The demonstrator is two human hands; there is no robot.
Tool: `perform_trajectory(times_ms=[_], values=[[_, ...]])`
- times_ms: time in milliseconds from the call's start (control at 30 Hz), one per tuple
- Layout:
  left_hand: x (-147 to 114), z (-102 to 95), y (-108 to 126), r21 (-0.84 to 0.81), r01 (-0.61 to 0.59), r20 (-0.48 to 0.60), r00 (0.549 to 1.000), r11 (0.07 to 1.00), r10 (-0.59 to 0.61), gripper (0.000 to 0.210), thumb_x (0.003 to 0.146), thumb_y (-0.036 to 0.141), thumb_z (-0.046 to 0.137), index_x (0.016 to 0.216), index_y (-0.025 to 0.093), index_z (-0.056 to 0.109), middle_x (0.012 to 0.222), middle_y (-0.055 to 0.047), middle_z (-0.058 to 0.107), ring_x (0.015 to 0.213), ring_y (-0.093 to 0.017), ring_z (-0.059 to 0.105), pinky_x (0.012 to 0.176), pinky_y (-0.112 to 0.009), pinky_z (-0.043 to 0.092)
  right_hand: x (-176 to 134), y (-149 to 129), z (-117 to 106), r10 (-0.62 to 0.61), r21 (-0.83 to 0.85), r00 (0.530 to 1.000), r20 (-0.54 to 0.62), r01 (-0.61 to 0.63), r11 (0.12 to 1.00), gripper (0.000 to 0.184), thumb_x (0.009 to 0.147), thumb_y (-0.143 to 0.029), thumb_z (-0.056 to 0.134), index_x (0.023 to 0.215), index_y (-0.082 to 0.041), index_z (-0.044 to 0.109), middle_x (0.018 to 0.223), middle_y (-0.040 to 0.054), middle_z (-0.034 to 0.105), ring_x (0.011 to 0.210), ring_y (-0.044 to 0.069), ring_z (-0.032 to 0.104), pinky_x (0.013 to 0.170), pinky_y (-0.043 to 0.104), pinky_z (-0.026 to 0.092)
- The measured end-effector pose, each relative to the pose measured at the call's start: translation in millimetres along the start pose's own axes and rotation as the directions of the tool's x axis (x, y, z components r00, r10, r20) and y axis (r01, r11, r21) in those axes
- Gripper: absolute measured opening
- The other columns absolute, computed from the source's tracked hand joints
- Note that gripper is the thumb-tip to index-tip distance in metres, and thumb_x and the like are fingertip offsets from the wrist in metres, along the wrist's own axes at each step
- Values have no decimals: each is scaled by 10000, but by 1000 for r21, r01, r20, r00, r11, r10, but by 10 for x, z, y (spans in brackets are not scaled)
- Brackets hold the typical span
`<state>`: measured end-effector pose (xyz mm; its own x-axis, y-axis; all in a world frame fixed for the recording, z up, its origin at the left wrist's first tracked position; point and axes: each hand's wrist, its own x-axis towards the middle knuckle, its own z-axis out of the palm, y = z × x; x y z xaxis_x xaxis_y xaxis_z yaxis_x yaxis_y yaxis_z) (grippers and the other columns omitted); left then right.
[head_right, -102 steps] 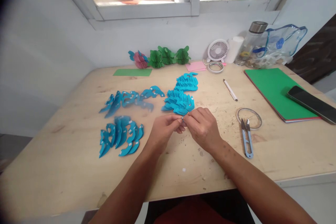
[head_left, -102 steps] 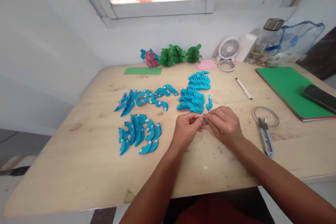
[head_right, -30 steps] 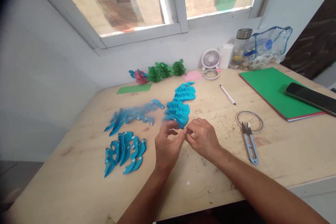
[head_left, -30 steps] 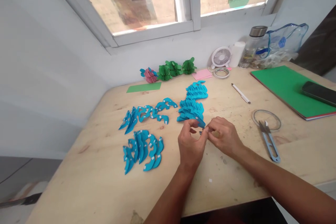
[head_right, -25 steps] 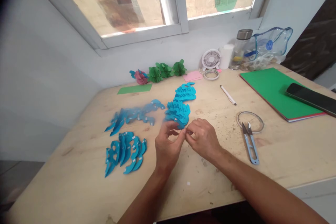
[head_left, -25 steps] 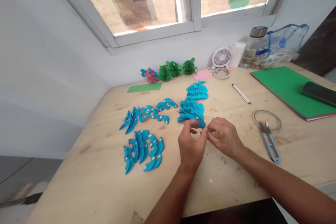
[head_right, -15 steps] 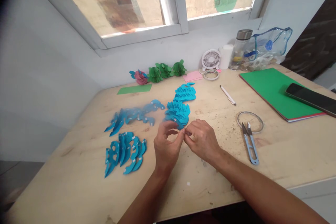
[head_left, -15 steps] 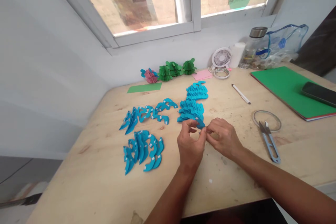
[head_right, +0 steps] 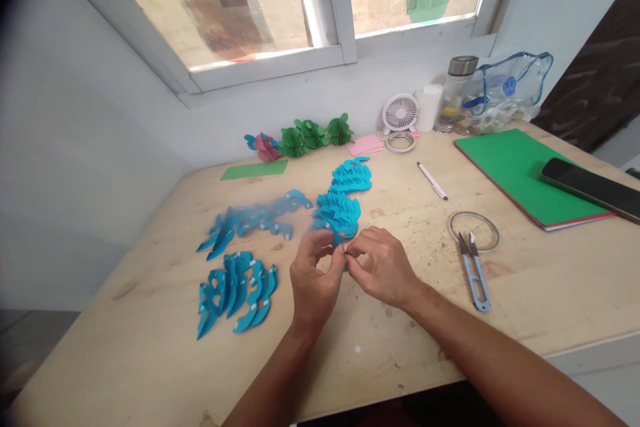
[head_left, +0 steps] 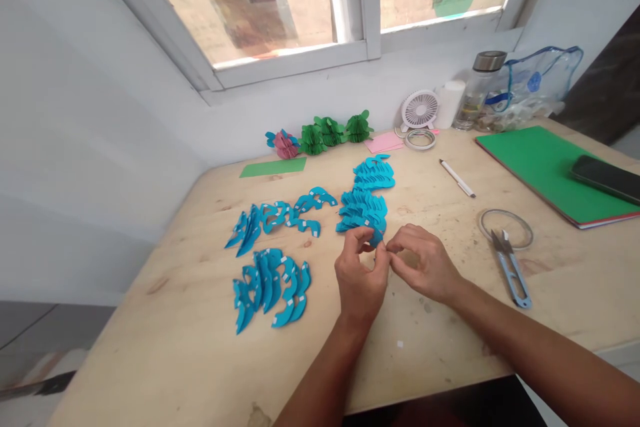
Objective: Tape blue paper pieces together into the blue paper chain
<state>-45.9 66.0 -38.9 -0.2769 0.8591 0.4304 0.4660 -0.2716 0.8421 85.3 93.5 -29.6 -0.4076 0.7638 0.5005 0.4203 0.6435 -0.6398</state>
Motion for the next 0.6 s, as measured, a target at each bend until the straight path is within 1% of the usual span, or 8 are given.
perform_trajectory(times_ms=[133, 267, 367, 433, 600], values=[[13, 0, 3, -55, -6, 15, 1000, 998, 6, 186, 779, 163, 561, 959, 198, 530, 830, -26, 649, 734, -148, 634, 667, -277, 539, 29, -16, -63, 117, 102, 992, -43, -113, 988, 132, 834, -188, 521, 715, -193, 576, 693, 20, 607, 698, 160, 566, 665, 294, 434], [0, 9, 22, -32, -71, 52, 996, 997, 73, 199, 772, 140, 545, 960, 202, 531, 845, -28, 654, 706, -140, 636, 664, -272, 538, 46, -4, -66, 210, 134, 974, -89, -197, 971, 139, 831, -196, 531, 701, -188, 577, 667, 9, 577, 658, 144, 536, 640, 279, 424], [-8, 15, 33, 3, -126, 77, 989, 992, 126, 212, 765, 126, 534, 966, 195, 534, 871, -40, 655, 708, -141, 635, 665, -271, 536, 43, 12, -44, 229, 148, 971, -74, -216, 965, 101, 809, -184, 552, 716, -186, 593, 672, 4, 575, 653, 137, 533, 637, 269, 423], [-8, 15, 37, 3, -139, 93, 986, 990, 138, 208, 768, 122, 524, 965, 190, 534, 870, -44, 654, 710, -142, 636, 662, -270, 534, 37, 21, -30, 231, 153, 970, -69, -219, 964, 80, 791, -168, 560, 723, -184, 600, 676, 4, 578, 654, 135, 538, 638, 265, 427], [-3, 13, 42, -66, -85, 105, 990, 994, 92, 204, 769, 118, 506, 957, 193, 526, 834, -38, 655, 728, -154, 651, 665, -274, 535, 35, 34, -18, 247, 172, 967, -56, -234, 957, 100, 790, -176, 548, 704, -189, 598, 665, 1, 586, 627, 128, 529, 611, 254, 434]])
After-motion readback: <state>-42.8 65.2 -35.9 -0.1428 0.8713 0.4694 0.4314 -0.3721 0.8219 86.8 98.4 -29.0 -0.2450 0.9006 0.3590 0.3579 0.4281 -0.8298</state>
